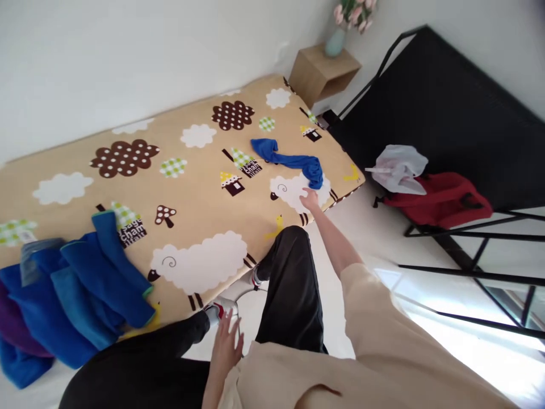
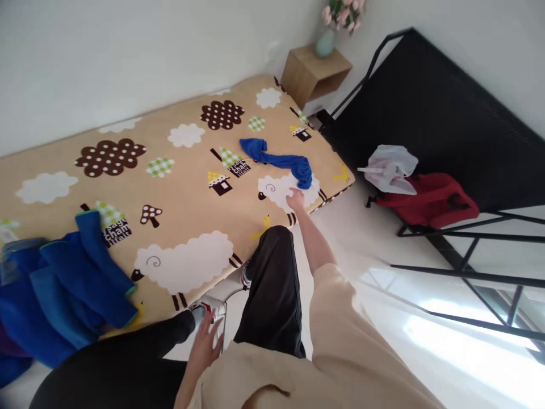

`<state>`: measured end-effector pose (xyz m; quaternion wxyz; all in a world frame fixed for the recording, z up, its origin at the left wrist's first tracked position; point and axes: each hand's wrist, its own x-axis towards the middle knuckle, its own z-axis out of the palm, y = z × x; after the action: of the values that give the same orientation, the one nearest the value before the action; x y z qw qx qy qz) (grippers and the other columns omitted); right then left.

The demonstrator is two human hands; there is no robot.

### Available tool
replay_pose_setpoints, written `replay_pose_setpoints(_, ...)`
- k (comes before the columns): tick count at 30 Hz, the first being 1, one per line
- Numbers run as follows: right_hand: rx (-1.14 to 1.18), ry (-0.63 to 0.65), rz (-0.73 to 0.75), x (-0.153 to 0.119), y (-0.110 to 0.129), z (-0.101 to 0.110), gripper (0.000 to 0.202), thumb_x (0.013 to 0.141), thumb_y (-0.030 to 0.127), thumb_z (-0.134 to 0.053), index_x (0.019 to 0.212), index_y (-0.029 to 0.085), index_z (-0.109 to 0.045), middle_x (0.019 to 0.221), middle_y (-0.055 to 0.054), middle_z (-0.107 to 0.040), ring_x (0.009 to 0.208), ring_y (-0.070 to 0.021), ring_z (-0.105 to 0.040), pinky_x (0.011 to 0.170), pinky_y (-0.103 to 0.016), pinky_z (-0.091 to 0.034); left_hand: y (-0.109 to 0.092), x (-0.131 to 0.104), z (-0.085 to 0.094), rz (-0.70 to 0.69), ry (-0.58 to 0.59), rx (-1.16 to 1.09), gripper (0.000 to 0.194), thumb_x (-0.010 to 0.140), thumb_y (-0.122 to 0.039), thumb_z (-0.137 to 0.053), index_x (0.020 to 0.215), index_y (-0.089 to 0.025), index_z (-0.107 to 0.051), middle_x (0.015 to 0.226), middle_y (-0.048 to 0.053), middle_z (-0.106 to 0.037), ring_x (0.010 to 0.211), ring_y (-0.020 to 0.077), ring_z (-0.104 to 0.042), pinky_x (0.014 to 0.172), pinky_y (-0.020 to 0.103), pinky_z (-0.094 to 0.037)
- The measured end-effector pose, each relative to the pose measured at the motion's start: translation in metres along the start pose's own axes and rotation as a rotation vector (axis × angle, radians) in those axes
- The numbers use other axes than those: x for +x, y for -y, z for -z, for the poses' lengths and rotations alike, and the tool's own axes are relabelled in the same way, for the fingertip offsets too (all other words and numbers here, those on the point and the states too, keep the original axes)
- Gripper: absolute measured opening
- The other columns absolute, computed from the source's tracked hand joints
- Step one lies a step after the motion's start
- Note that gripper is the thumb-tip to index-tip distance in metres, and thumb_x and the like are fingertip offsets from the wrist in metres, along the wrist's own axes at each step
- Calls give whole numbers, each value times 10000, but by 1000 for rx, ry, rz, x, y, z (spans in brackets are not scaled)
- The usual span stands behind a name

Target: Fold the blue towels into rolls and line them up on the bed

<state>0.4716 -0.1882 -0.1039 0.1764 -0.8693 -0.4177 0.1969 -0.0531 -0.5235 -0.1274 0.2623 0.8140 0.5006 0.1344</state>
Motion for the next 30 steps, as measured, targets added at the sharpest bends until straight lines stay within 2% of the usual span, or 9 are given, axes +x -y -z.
replay_pose_setpoints(2,-2,4,-63,15,-33,-1,598,796,187,-578,1389,110,-607,1499,-199,-523,1419,-335,-456,1214,-529,-332,-12,-9,-4,17,61,-66,342,968,-269,-465,1160,-221,-744,1295,138,-705,1226,284,-670,983,456,-603)
replay_pose_setpoints(4,30,7,-114,27,-49,-10,650,790,212,-598,1434,132,-566,1576,-202,-415,1459,-357,-375,1202,-571,-321,-11,-10,7,125,125,-88,364,979,-299,-452,1202,-231,-733,1223,131,-737,1155,275,-708,968,451,-616)
replay_pose_setpoints(9,178,-103,-249,68,-48,-27,701,801,231,-621,1490,184,-498,1645,-175,-253,1458,-381,-283,1175,-620,-308,5,-2,39,308,234,-87,392,926,-393,-457,1167,-330,-758,1117,128,-764,1056,337,-743,939,528,-627)
replay_pose_setpoints(13,321,-81,-401,92,-50,-23,687,800,154,-589,1479,111,-497,1591,-222,-320,1424,-378,-322,1159,-592,-331,3,2,33,324,324,-109,406,859,-428,-442,1102,-443,-766,1051,134,-769,1020,389,-741,887,558,-632)
replay_pose_setpoints(16,325,-149,-296,86,-50,-18,545,839,140,-528,1379,86,-584,1498,-224,-454,1365,-339,-401,1145,-569,-360,-4,8,25,330,369,-128,436,871,-462,-407,1125,-442,-760,1085,147,-762,1056,392,-730,921,563,-618)
replay_pose_setpoints(20,327,-313,18,50,-32,-7,321,905,182,-496,1139,121,-708,1304,-169,-626,1260,-264,-504,1175,-497,-351,-9,12,19,306,341,-147,450,875,-480,-387,1110,-425,-766,1077,171,-756,1053,398,-730,920,559,-616)
replay_pose_setpoints(23,409,-309,200,5,-7,7,223,906,179,-518,951,147,-734,1113,-145,-696,1156,-243,-582,1124,-436,-419,-13,13,21,271,260,-145,440,890,-474,-380,1094,-422,-766,1049,165,-755,1025,395,-739,908,562,-618)
replay_pose_setpoints(27,473,-65,607,-86,30,25,223,895,129,-520,917,192,-733,1038,-93,-709,994,-209,-669,979,-363,-532,-30,17,38,236,99,-157,415,950,-423,-379,1121,-343,-748,1074,140,-751,1044,345,-740,932,531,-614)
replay_pose_setpoints(30,442,150,988,-186,54,22,333,879,58,-496,988,237,-756,1075,-79,-723,980,-204,-694,911,-343,-576,-59,25,58,253,-94,-187,371,986,-388,-437,1230,-272,-690,1198,135,-720,1153,297,-701,1017,491,-580)
